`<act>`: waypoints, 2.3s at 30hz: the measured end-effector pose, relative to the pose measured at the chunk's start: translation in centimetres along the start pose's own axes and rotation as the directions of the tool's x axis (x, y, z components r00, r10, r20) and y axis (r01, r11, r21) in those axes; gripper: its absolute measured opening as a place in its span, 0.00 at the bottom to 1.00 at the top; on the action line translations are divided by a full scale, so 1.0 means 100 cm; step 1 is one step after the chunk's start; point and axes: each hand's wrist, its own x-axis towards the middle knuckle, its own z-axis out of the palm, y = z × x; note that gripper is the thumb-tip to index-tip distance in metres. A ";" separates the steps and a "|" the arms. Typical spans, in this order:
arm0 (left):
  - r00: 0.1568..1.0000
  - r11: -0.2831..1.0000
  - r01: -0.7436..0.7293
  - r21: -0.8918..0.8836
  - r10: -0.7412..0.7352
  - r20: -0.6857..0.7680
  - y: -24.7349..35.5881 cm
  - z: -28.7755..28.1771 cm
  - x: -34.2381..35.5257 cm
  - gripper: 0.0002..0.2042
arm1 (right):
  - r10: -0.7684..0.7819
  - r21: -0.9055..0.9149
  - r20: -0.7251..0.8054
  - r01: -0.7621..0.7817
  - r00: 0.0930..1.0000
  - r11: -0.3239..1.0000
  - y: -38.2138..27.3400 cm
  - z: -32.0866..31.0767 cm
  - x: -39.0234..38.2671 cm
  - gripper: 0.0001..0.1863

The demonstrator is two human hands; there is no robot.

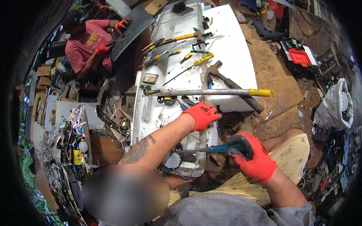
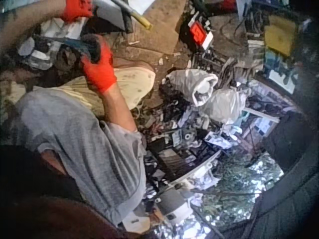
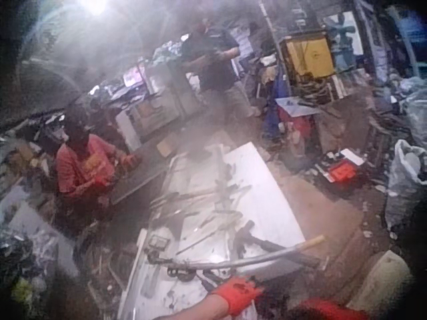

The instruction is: The person uses a screwdriver to remove screws from a motor casing and then uses pliers to pull out the rotor. The person works on the motor while sitting on the floor in a cluttered workshop.

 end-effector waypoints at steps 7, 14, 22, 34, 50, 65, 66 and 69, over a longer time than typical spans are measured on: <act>0.913 0.972 -0.105 0.210 0.178 -0.367 -0.014 0.000 -0.006 0.21 | 0.018 0.006 -0.005 -0.018 1.000 1.000 -0.007 -0.001 0.000 0.21; 0.702 0.999 0.003 0.035 0.023 -0.712 -0.029 -0.009 -0.038 0.23 | 0.049 0.054 0.027 -0.050 0.998 0.997 -0.010 0.001 0.001 0.22; -0.084 0.853 0.078 -0.516 -0.510 -0.856 -0.006 -0.043 -0.171 0.13 | 0.071 0.077 0.028 -0.073 0.997 0.994 -0.012 0.000 0.001 0.23; -0.487 0.331 -0.362 -0.872 -0.864 -0.126 0.065 0.104 -0.299 0.08 | 0.145 0.234 -0.017 -0.137 0.989 0.962 -0.004 0.009 -0.003 0.23; -0.111 0.168 -0.514 -0.841 -0.985 -0.129 0.080 0.128 -0.255 0.08 | 0.230 0.185 -0.034 -0.220 0.973 0.958 0.003 0.005 -0.008 0.27; -0.089 0.193 -0.493 -0.848 -0.981 -0.171 0.075 0.099 -0.266 0.17 | 0.047 0.035 0.054 -0.049 0.997 0.998 -0.001 0.016 -0.004 0.25; -0.059 0.177 -0.504 -0.846 -0.984 -0.171 0.075 0.101 -0.268 0.17 | 0.045 0.023 0.074 -0.047 0.996 0.999 -0.002 0.018 -0.003 0.25; -0.030 0.165 -0.469 -0.868 -0.985 -0.171 0.074 0.106 -0.261 0.18 | 0.019 0.037 0.065 -0.021 0.998 0.999 0.000 0.022 -0.003 0.25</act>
